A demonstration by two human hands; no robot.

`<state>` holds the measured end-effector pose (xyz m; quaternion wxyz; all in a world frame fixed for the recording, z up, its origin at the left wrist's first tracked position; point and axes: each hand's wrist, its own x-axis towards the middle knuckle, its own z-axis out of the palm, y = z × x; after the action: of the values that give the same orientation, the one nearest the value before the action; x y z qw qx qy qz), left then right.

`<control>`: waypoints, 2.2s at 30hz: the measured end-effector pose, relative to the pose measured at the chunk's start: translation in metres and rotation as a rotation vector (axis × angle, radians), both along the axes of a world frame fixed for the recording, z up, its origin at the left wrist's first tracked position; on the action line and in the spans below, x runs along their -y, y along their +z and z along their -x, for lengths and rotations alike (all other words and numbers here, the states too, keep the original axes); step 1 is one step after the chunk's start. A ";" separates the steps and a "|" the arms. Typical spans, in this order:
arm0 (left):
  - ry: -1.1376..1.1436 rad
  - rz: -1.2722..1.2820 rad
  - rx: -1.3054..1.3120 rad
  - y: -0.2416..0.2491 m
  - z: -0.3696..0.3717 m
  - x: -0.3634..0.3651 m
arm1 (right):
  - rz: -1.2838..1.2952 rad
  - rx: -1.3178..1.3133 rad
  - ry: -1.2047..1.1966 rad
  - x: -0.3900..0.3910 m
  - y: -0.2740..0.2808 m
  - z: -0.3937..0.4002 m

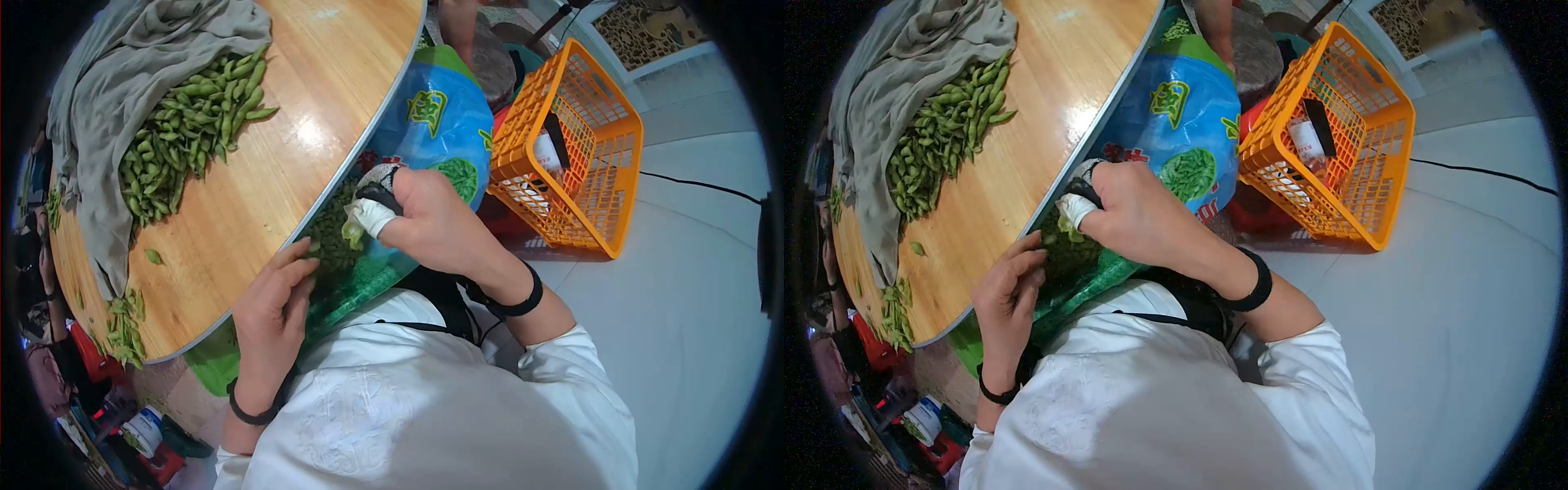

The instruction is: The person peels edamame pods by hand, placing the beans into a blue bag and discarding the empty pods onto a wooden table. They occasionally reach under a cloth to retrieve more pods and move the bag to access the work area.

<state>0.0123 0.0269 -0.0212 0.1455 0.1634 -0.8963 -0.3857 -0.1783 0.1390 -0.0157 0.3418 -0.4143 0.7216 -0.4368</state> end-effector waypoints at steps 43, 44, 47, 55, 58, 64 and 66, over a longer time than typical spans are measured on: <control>-0.074 -0.505 0.501 -0.069 0.024 0.012 | -0.158 0.229 0.351 -0.042 -0.023 0.034; -0.067 -0.516 0.495 -0.070 0.024 0.014 | -0.159 0.231 0.358 -0.043 -0.027 0.036; -0.056 -0.622 0.504 -0.073 0.021 0.017 | -0.197 0.205 0.408 -0.043 -0.031 0.036; -0.779 -0.162 0.406 -0.056 -0.002 -0.012 | -0.086 0.469 0.007 -0.035 -0.002 0.024; -0.814 -0.149 0.437 -0.057 -0.004 -0.011 | -0.198 0.548 -0.066 -0.019 -0.010 0.007; -0.777 -0.175 0.484 -0.052 -0.009 -0.013 | -0.480 -0.271 0.570 -0.021 -0.080 -0.012; -0.697 -0.144 0.496 -0.053 -0.011 -0.013 | -0.481 -0.324 0.613 -0.022 -0.085 -0.011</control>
<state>0.0234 0.0398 -0.0742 -0.2251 -0.0515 -0.8766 -0.4222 -0.1673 0.1610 -0.1007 0.4252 -0.5814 0.6908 -0.0632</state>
